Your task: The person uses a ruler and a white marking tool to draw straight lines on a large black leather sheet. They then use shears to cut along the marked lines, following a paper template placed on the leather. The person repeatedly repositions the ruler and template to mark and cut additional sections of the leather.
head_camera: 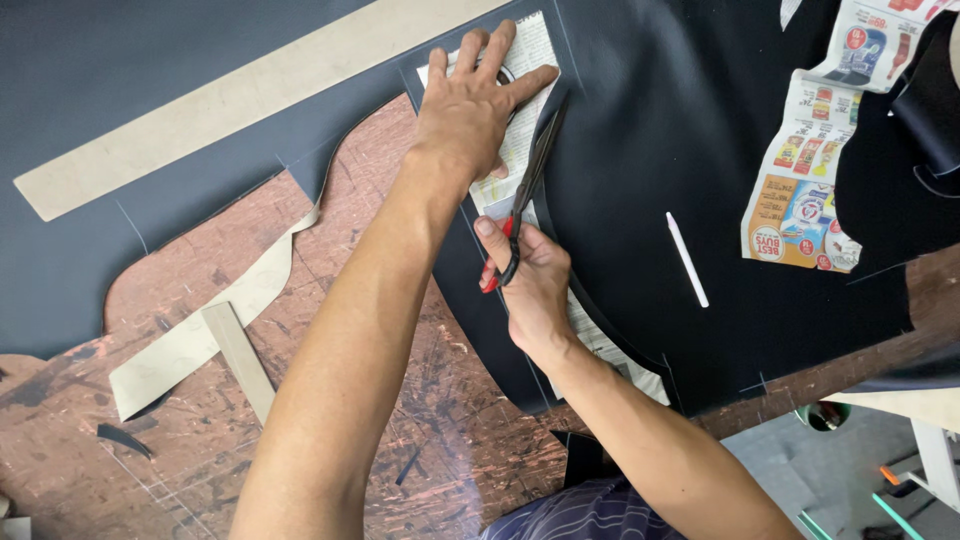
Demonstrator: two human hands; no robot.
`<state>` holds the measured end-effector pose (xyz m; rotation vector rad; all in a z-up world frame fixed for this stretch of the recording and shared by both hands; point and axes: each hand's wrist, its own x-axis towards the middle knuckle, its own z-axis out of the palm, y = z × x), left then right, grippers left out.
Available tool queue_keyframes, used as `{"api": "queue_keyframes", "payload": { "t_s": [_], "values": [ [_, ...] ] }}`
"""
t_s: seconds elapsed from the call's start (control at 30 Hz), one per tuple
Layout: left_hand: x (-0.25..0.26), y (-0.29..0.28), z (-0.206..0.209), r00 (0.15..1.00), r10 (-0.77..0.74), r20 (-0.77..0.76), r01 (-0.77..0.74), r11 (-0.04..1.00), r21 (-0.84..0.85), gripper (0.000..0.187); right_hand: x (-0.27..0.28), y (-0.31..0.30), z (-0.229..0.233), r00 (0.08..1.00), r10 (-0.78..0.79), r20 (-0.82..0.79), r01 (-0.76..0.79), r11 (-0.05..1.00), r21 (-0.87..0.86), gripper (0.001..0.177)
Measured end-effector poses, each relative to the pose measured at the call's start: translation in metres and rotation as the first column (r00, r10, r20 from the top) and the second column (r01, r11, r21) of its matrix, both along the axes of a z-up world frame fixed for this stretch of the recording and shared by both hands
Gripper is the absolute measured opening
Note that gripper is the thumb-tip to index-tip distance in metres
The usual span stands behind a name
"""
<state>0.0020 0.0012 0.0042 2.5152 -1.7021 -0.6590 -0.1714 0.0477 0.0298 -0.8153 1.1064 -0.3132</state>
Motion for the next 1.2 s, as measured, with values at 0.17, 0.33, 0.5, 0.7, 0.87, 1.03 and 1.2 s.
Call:
{"api": "queue_keyframes", "payload": {
  "t_s": [0.17, 0.33, 0.5, 0.7, 0.87, 1.03, 1.2],
  "values": [
    [0.000, 0.000, 0.000, 1.000, 0.004, -0.003, -0.004, 1.000, 0.011, 0.128, 0.002, 0.002, -0.001, 0.999, -0.023, 0.026, 0.023, 1.000, 0.001, 0.023],
    [-0.001, -0.001, -0.001, 1.000, 0.003, 0.002, -0.003, 1.000, 0.025, 0.129, 0.007, -0.003, -0.002, 0.999, -0.022, 0.023, 0.021, 1.000, 0.019, 0.024],
    [0.000, -0.001, 0.001, 1.000, -0.001, 0.016, 0.001, 1.000, 0.028, 0.130, 0.012, -0.006, -0.002, 0.999, -0.041, 0.023, 0.041, 0.999, 0.023, 0.024],
    [0.003, -0.001, 0.006, 1.000, -0.030, -0.002, 0.030, 0.998, 0.051, 0.130, 0.014, -0.006, -0.003, 0.998, -0.060, 0.036, 0.059, 0.998, 0.030, 0.023],
    [0.004, 0.001, 0.003, 0.999, -0.036, 0.013, 0.035, 0.999, 0.018, 0.128, 0.016, -0.007, -0.008, 0.997, -0.069, 0.038, 0.067, 0.997, 0.036, 0.024],
    [0.004, 0.002, -0.002, 1.000, -0.021, -0.010, 0.021, 1.000, -0.006, 0.131, 0.017, -0.009, -0.011, 0.994, -0.084, 0.064, 0.081, 0.996, 0.048, 0.023],
    [0.009, 0.002, -0.003, 0.996, 0.060, -0.063, -0.058, 0.998, 0.026, 0.141, 0.008, -0.019, -0.003, 0.999, -0.004, 0.032, 0.003, 0.999, 0.053, 0.024]
  ]
}}
